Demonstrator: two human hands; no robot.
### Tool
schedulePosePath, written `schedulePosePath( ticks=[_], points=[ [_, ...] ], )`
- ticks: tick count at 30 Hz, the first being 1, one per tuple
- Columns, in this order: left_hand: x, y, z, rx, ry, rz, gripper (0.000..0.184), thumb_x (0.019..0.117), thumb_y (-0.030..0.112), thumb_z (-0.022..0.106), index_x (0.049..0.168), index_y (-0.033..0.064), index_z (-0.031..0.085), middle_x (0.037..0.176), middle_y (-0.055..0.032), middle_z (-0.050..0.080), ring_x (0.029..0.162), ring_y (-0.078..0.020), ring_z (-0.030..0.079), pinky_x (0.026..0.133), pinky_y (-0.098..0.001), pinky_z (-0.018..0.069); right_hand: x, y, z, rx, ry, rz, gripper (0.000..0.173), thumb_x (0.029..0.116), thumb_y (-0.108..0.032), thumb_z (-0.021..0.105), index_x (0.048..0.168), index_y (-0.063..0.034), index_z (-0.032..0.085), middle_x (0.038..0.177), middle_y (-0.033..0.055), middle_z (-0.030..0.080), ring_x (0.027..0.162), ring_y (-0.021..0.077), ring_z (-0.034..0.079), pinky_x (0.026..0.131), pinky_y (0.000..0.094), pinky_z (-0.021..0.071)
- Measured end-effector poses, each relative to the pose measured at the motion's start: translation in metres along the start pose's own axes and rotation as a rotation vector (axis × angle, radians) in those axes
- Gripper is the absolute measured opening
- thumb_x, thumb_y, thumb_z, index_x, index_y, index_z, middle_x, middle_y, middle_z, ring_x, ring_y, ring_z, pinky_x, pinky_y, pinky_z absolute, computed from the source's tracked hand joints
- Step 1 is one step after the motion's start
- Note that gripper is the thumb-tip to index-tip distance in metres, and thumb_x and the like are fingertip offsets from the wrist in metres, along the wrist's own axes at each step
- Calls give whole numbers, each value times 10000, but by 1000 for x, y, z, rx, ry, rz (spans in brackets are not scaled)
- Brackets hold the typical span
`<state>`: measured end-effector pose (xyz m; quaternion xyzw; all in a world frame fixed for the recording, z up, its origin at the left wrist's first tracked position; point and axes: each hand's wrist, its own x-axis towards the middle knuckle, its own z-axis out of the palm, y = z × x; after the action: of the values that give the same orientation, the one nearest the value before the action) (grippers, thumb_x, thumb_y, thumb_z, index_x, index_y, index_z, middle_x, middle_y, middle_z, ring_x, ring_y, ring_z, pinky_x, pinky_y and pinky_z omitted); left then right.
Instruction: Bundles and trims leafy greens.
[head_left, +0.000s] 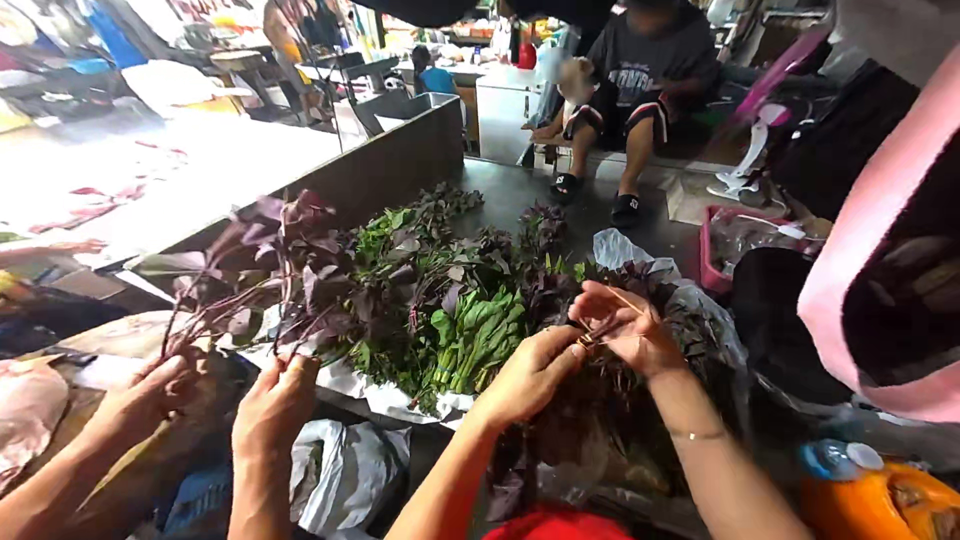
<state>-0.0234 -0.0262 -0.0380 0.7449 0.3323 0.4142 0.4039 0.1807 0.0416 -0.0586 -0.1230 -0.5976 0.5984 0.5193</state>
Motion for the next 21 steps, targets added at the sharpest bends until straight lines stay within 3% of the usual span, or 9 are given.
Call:
schedulePosePath(
  ticks=[3,6,9,12,14,15,17,19,21],
  points=[
    [14,2,3,128,-168,-191,281,1062,154,491,1146,-48,669,982,-107,685,899,-99,640,873,-295,525,17,-44,8,-763,-303,-77,346,913,-325,707,1076,-27,771,928,8,757,898,77,698,897,291,565],
    [24,-21,7,4,48,-191,254,1018,105,500,1133,-29,683,996,-61,699,919,-41,646,886,-263,538,-3,-47,57,-1368,-418,-419,220,1000,-271,631,1001,-124,795,893,27,765,893,182,724,930,457,542],
    [26,-29,4,-239,280,-163,269,1077,125,421,1091,-17,649,911,-15,664,838,-60,639,819,-267,552,-39,-7,72,-803,-148,-526,146,1012,-155,649,1065,-87,767,1022,60,756,1049,177,691,1029,350,510],
    [16,-17,6,-280,381,-3,268,1066,111,382,1059,3,627,890,19,642,843,-53,618,818,-262,537,-40,6,55,-69,399,-230,380,969,-461,639,1246,-218,733,1234,-52,730,1152,84,666,965,279,552],
    [6,-6,9,-115,253,48,279,1062,108,423,1107,-47,650,943,-30,665,873,-56,626,842,-261,539,-26,11,24,44,433,-35,691,859,-674,659,1324,-163,650,1281,-23,710,1182,122,662,925,332,575],
    [4,-1,8,-8,129,32,296,1070,132,441,1130,-56,661,963,-58,673,879,-61,628,850,-256,536,-18,12,8,55,328,2,744,809,-706,688,1294,-142,665,1253,11,720,1170,160,671,946,365,573],
    [9,8,4,135,-108,-67,322,1083,178,448,1159,-46,667,974,-93,688,879,-84,637,851,-265,528,-1,-5,-14,-102,12,-44,535,833,-564,752,1149,-133,770,1144,47,759,1147,191,682,1012,371,540],
    [18,7,4,173,-147,-182,303,1074,178,462,1150,-35,664,970,-102,679,891,-110,637,860,-298,522,4,-36,0,-641,-220,-172,327,883,-405,742,1045,-127,801,1023,-6,777,1193,163,653,1140,393,432],
    [22,-6,6,91,40,-240,275,1047,135,477,1157,-29,669,1016,-95,699,953,-105,662,913,-318,542,-11,-47,41,-1124,-290,-378,280,953,-403,684,1044,-170,812,1044,-39,779,1288,207,604,1196,653,228]
  ],
)
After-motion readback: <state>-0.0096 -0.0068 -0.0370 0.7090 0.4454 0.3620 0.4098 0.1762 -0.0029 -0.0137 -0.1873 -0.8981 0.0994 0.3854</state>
